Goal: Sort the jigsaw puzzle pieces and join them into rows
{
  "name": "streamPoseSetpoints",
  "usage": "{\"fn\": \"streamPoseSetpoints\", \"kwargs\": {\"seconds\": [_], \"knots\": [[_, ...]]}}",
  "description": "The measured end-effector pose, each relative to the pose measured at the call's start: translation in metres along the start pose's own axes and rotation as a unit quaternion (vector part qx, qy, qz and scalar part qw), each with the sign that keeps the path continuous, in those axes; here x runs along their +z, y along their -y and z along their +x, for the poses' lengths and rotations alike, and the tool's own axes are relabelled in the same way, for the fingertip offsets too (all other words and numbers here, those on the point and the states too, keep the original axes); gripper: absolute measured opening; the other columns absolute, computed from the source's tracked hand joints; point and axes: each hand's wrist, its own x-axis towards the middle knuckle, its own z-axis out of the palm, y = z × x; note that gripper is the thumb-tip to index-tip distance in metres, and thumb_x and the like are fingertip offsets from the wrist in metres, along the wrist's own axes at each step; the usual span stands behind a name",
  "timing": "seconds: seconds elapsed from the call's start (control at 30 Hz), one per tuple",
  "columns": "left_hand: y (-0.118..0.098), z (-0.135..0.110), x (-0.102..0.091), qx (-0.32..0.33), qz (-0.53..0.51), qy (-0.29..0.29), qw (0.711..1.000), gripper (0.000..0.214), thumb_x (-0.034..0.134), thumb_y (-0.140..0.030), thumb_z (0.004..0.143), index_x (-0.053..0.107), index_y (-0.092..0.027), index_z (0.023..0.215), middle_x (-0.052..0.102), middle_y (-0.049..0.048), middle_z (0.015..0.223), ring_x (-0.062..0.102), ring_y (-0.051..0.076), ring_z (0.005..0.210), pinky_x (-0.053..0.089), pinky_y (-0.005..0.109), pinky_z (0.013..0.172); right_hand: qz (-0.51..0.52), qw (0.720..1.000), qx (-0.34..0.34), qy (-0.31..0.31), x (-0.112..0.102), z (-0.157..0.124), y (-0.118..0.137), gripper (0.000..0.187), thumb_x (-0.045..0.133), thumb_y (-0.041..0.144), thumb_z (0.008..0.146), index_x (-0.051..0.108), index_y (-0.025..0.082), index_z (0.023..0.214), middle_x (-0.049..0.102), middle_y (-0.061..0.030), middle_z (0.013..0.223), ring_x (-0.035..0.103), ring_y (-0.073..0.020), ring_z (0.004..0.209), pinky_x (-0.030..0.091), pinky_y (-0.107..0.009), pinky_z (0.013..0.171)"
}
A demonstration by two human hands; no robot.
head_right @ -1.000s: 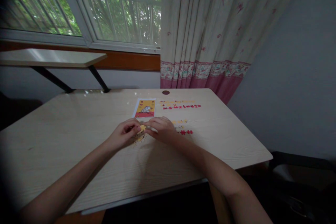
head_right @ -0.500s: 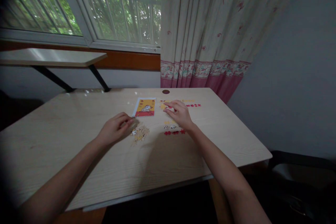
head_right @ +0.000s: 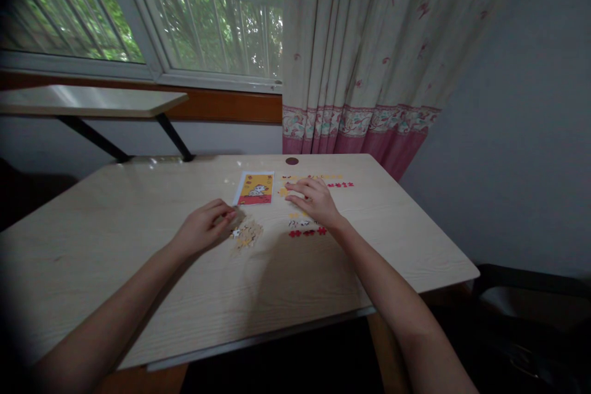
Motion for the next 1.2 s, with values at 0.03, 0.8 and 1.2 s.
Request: {"fn": "streamPoseSetpoints", "kwargs": {"seconds": [0.03, 0.8, 1.2], "knots": [[0.0, 0.0, 0.0, -0.001, -0.004, -0.002, 1.0, 0.022, 0.041, -0.029, 0.085, 0.06, -0.018, 0.085, 0.057, 0.0043, 0.083, 0.053, 0.014, 0.071, 0.039, 0.024, 0.063, -0.002, 1.0, 0.003, 0.003, 0.0, 0.0, 0.0, 0.023, 0.061, 0.036, 0.078, 0.066, 0.026, 0.099, 0.064, -0.004, 0.092, 0.056, -0.0152, 0.078, 0.042, -0.032, 0.075], [-0.001, 0.0, 0.0, -0.002, 0.011, 0.004, 1.0, 0.024, 0.039, -0.031, 0.086, 0.059, -0.019, 0.083, 0.058, 0.0036, 0.079, 0.054, 0.014, 0.068, 0.039, 0.024, 0.062, -0.001, 0.979, 0.195, 0.066, -0.009, 0.013, -0.074, 0.027, 0.065, 0.033, 0.073, 0.069, 0.016, 0.093, 0.067, -0.0078, 0.088, 0.057, -0.0139, 0.07, 0.044, -0.026, 0.065], [0.0, 0.0, 0.001, -0.008, -0.009, 0.008, 1.0, 0.024, 0.041, -0.032, 0.086, 0.061, -0.019, 0.084, 0.059, 0.0038, 0.078, 0.054, 0.015, 0.069, 0.039, 0.025, 0.062, -0.084, 0.932, 0.297, 0.19, 0.007, 0.012, -0.137, 0.028, 0.064, 0.034, 0.073, 0.069, 0.016, 0.094, 0.069, -0.0099, 0.092, 0.062, -0.0178, 0.078, 0.045, -0.027, 0.073]]}}
